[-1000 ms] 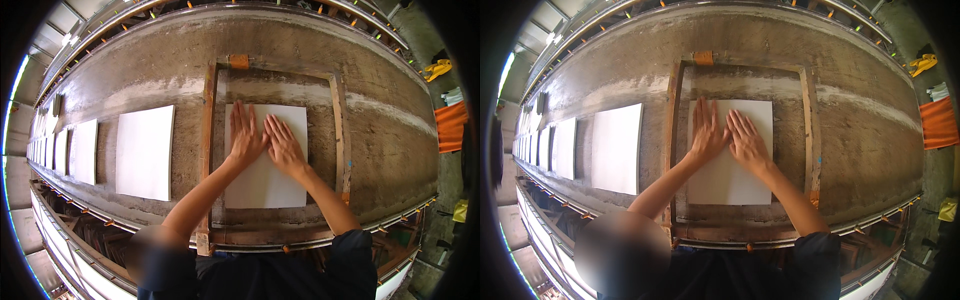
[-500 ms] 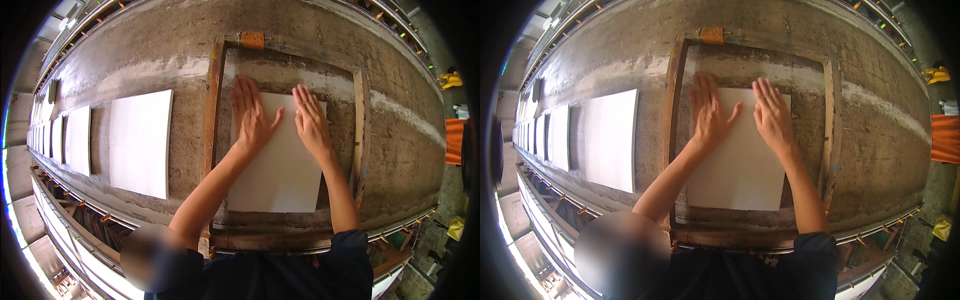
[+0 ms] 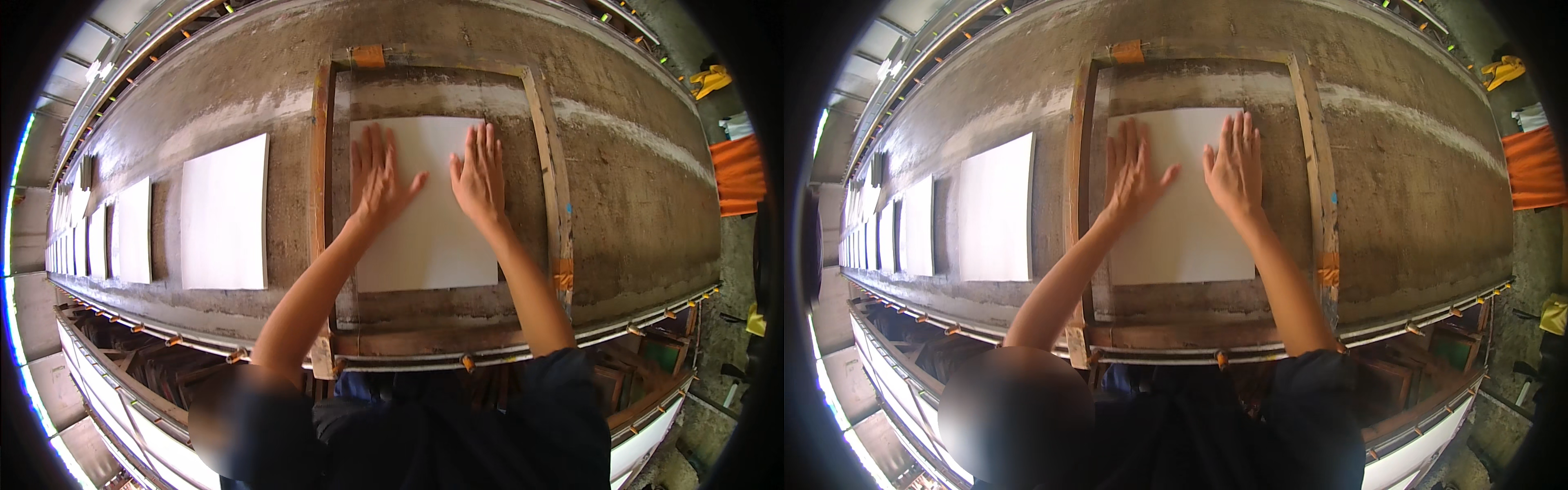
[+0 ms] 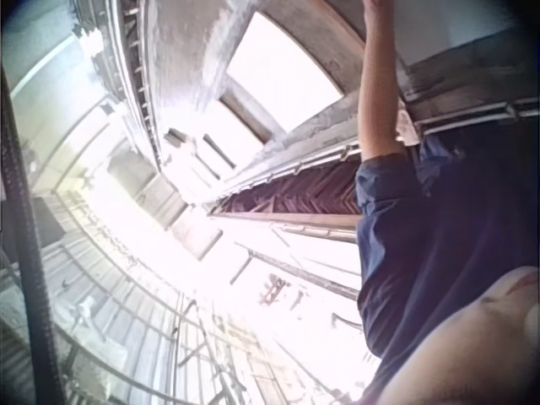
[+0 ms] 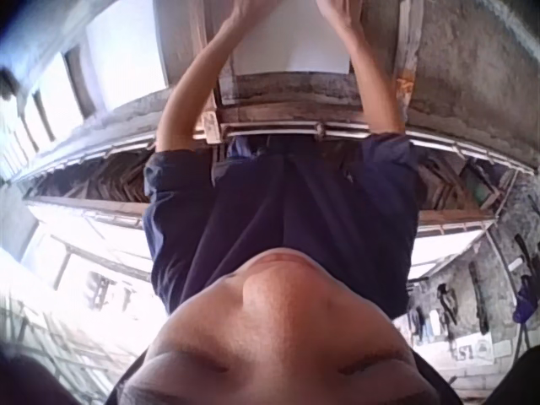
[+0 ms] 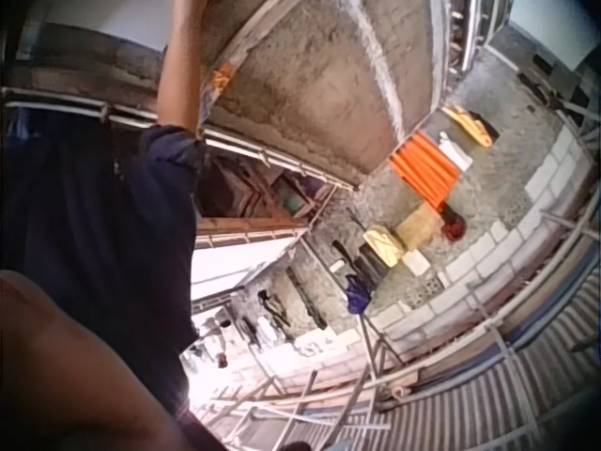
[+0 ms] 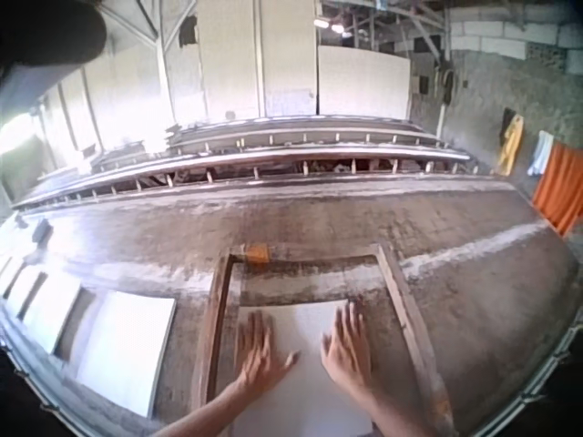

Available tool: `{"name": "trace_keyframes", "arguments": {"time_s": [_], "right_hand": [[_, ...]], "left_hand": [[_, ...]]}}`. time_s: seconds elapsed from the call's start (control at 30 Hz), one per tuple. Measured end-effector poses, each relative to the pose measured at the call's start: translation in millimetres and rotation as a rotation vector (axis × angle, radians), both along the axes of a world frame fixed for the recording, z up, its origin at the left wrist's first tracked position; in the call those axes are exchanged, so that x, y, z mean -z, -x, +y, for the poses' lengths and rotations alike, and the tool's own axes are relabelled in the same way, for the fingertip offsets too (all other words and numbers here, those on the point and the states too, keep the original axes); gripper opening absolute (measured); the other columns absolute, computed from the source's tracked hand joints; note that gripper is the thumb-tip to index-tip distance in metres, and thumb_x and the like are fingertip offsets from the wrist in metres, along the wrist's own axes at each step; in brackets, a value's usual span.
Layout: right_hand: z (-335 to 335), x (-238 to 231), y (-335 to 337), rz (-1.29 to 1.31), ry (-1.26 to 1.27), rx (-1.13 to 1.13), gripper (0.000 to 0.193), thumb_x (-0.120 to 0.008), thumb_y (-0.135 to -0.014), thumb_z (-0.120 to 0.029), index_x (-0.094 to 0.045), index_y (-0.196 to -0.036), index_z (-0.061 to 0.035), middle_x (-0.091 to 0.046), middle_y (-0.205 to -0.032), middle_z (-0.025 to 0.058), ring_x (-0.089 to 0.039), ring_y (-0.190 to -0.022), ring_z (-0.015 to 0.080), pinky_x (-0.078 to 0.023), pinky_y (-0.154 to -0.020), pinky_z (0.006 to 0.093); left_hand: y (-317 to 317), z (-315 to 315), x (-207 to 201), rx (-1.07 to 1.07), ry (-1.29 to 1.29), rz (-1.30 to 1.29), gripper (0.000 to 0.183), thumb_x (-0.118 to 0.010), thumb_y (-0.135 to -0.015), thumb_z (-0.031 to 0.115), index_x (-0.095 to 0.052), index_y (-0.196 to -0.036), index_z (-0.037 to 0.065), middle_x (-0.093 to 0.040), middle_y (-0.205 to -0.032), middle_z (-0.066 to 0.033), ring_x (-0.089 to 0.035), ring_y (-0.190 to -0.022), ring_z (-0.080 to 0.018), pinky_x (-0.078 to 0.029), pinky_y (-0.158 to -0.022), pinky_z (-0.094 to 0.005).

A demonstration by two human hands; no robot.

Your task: The person repeatedly picks up white rectangular panels from a stack and places them into a wooden frame on a conveyor belt. The person smooths the surface of each panel with their hands before moving the frame along the belt to the next position.

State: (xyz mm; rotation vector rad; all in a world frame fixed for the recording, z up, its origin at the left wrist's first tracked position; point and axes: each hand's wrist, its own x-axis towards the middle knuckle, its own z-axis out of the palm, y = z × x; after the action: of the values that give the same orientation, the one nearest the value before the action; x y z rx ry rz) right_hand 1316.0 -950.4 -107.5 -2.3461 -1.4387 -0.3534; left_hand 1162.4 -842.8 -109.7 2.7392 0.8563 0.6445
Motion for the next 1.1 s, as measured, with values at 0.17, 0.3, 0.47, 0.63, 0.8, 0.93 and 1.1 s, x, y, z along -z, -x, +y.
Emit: {"name": "trace_keyframes", "arguments": {"time_s": [0.17,0.3,0.47,0.63,0.8,0.93,1.1], "right_hand": [[-81,-18,51,0.092,0.085,-0.243,0.067,-0.049,-0.089,-0.03,-0.025,-0.139,0.0085,-0.023,-0.145,0.0276,-0.02,-0.138,0.0374,-0.017,-0.112,0.0493],[-99,-33,65,0.119,0.191,-0.353,0.069,-0.051,-0.087,-0.029,-0.024,-0.14,0.0063,-0.022,-0.145,0.0274,-0.018,-0.138,0.0379,-0.018,-0.112,0.0503],[-100,-33,67,0.095,0.182,-0.346,0.069,-0.052,-0.087,-0.029,-0.024,-0.141,0.0019,-0.022,-0.146,0.0258,-0.018,-0.138,0.0371,-0.018,-0.111,0.0508],[-97,-22,59,0.102,0.119,-0.411,0.069,-0.058,-0.086,-0.025,-0.026,-0.141,0.0009,-0.022,-0.146,0.025,-0.019,-0.138,0.0375,-0.019,-0.111,0.0508],[-133,-38,-30,0.048,-0.039,-0.207,0.079,-0.066,-0.084,-0.026,-0.02,-0.144,-0.0012,-0.009,-0.15,0.0233,-0.011,-0.14,0.0367,-0.017,-0.112,0.0494],[-165,-51,-60,0.305,0.166,0.036,0.09,-0.066,-0.084,-0.017,-0.003,-0.148,-0.0139,0.0,-0.153,0.0166,-0.007,-0.141,0.0327,-0.016,-0.113,0.0461],[-168,-47,-59,0.628,0.012,0.01,0.074,-0.063,-0.084,-0.006,-0.024,-0.145,-0.0185,-0.024,-0.149,0.0123,-0.023,-0.137,0.0307,-0.031,-0.109,0.0437]], "left_hand": [[53,-84,-26,0.221,0.109,0.247,0.1,-0.059,-0.071,0.065,-0.023,-0.145,0.008,-0.008,-0.151,-0.0232,-0.003,-0.14,-0.0421,0.001,-0.103,-0.0699],[56,-98,-30,0.263,0.125,0.273,0.103,-0.06,-0.066,0.07,-0.022,-0.146,0.017,-0.004,-0.153,-0.0199,0.0,-0.14,-0.0422,0.005,-0.095,-0.0765],[57,-101,-35,0.261,0.114,0.258,0.101,-0.06,-0.066,0.07,-0.022,-0.147,0.022,-0.005,-0.153,-0.0187,0.0,-0.14,-0.0432,0.004,-0.094,-0.0777],[63,-96,-35,0.266,0.116,0.244,0.084,-0.056,-0.073,0.066,-0.036,-0.141,0.021,-0.009,-0.153,-0.0157,-0.003,-0.141,-0.039,0.003,-0.097,-0.075],[91,-52,-79,-0.047,0.219,0.009,0.069,-0.067,-0.079,0.03,-0.036,-0.14,0.019,-0.022,-0.15,-0.01,-0.011,-0.141,-0.028,-0.001,-0.112,-0.0552],[134,-28,-43,-0.316,0.447,-0.281,0.078,-0.062,-0.077,0.001,-0.027,-0.143,0.02,-0.027,-0.148,-0.0102,-0.01,-0.141,-0.03,-0.006,-0.114,-0.0529],[134,-23,-53,0.052,0.657,-0.325,0.079,-0.053,-0.073,-0.011,-0.029,-0.142,0.02,-0.026,-0.149,-0.0094,-0.01,-0.141,-0.0301,-0.014,-0.114,-0.0502]]}}
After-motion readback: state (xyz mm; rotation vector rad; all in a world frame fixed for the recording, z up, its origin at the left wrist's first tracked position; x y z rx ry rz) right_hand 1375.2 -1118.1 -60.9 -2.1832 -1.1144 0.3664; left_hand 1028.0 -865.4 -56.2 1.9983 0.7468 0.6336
